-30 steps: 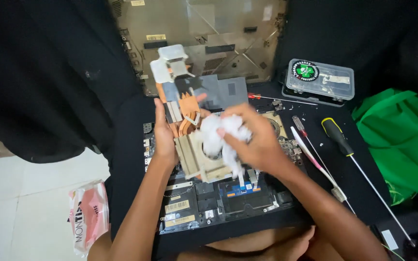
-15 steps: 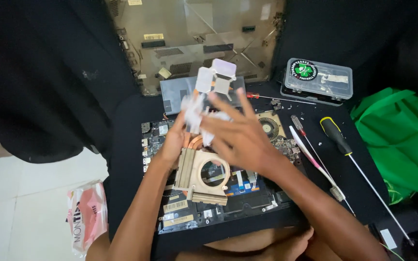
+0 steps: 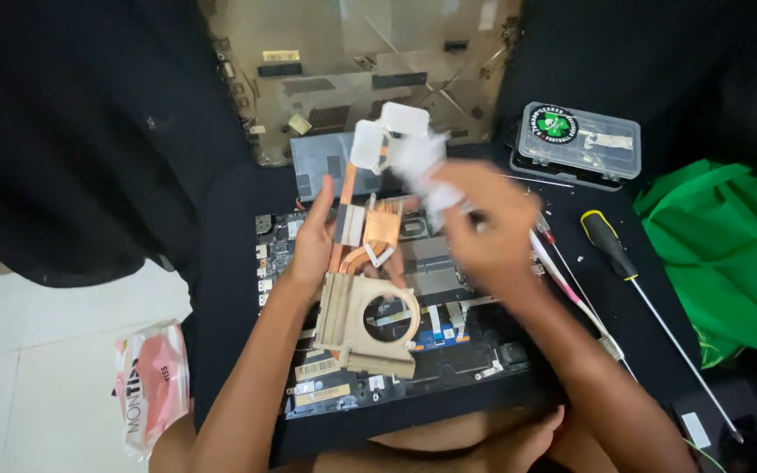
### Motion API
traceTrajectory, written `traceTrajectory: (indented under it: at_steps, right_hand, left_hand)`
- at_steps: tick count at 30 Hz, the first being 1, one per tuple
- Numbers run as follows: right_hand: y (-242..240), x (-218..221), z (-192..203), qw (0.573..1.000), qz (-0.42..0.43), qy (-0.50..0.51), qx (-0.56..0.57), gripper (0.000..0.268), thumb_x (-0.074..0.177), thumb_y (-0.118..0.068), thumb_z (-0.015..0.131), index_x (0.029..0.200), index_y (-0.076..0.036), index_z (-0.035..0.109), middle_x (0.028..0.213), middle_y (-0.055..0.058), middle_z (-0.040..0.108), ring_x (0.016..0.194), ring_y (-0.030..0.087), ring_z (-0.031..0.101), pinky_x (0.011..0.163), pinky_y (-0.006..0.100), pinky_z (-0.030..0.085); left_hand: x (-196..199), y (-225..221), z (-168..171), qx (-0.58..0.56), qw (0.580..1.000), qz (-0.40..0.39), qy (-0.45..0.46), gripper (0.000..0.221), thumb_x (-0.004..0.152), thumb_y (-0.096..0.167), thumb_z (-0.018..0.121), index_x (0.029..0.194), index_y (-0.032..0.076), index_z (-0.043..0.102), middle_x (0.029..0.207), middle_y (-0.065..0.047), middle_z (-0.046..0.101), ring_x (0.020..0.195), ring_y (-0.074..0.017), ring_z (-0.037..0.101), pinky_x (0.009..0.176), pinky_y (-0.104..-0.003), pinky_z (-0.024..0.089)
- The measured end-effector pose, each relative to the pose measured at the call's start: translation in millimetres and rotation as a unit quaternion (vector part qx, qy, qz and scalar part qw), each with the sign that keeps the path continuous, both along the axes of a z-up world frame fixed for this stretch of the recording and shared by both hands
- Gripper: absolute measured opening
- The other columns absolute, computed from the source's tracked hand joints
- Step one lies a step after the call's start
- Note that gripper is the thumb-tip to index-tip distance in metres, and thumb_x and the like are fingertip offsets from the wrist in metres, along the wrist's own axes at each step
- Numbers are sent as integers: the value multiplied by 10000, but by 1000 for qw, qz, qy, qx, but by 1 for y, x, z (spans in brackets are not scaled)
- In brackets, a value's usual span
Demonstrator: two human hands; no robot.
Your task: Cleaning old thermal paste and dust from a laptop heatsink and fan assembly using a tissue and a brush.
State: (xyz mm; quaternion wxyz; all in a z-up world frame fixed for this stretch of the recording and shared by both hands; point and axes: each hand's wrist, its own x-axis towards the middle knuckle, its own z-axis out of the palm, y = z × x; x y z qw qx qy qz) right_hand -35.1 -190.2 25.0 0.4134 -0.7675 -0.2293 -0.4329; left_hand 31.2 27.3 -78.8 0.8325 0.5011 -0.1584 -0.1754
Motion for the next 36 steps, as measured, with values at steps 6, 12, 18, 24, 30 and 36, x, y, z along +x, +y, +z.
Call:
traceTrajectory:
  at_steps: [6, 12, 18, 24, 30, 36]
  right_hand:
    - [-118, 27, 6, 966, -167, 193, -30, 305, 872, -7, 717, 1105, -186, 798, 966, 52, 732, 855, 220, 705, 782, 299, 533]
    - [-141, -54, 3, 895, -245, 257, -269, 305, 805, -269, 865, 1068, -146, 773, 1058, 156, 650, 1074, 423, 634, 962, 509, 481]
    - [-119, -99, -33, 834, -301, 359, -290, 125, 857, -289, 808, 964, -231, 776, 738, -7, 658, 811, 244, 691, 777, 376, 557]
    - [-137, -71, -33, 734, -309, 537, -277, 230, 855, -439, 714, 1032, -301, 764, 902, 4, 746, 955, 295, 732, 845, 435, 586]
    - [-107, -89, 83, 905, -120, 402, -71, 85, 1040, -168, 633, 1021, -88, 657, 551, 23, 565, 402, 79, 380, 379, 253, 248]
    - [-85, -37, 70, 801, 399, 401, 199, 442, 820, -297, 589, 1145, -4, 652, 1158, 321, 712, 997, 500, 751, 797, 594, 681]
  left_hand:
    - [7, -16, 17, -125, 964, -167, 167, 1153, 760, 911, 301, 1492, 38, 468, 971, -523, 587, 764, -697, 620, 438, -691, 535]
    - [12, -14, 18, -116, 964, -188, 150, 1043, 830, 838, 324, 1426, -6, 466, 1135, -490, 579, 833, -704, 608, 464, -694, 559]
    - [-12, -16, 46, -25, 982, -152, 111, 1003, 902, 766, 258, 1346, -71, 588, 993, -442, 674, 691, -587, 693, 355, -458, 580]
    - [5, -22, 51, -80, 969, -203, 114, 927, 902, 734, 358, 1430, -22, 459, 1026, -495, 625, 721, -651, 642, 400, -652, 544]
    - [-15, -5, 60, -21, 968, -236, 88, 917, 908, 676, 404, 1635, 153, 209, 1011, -362, 696, 935, -477, 710, 648, -552, 635]
    - [-6, -5, 42, -71, 956, -264, 107, 903, 922, 667, 432, 1637, 157, 226, 1096, -327, 694, 1005, -487, 691, 661, -585, 631]
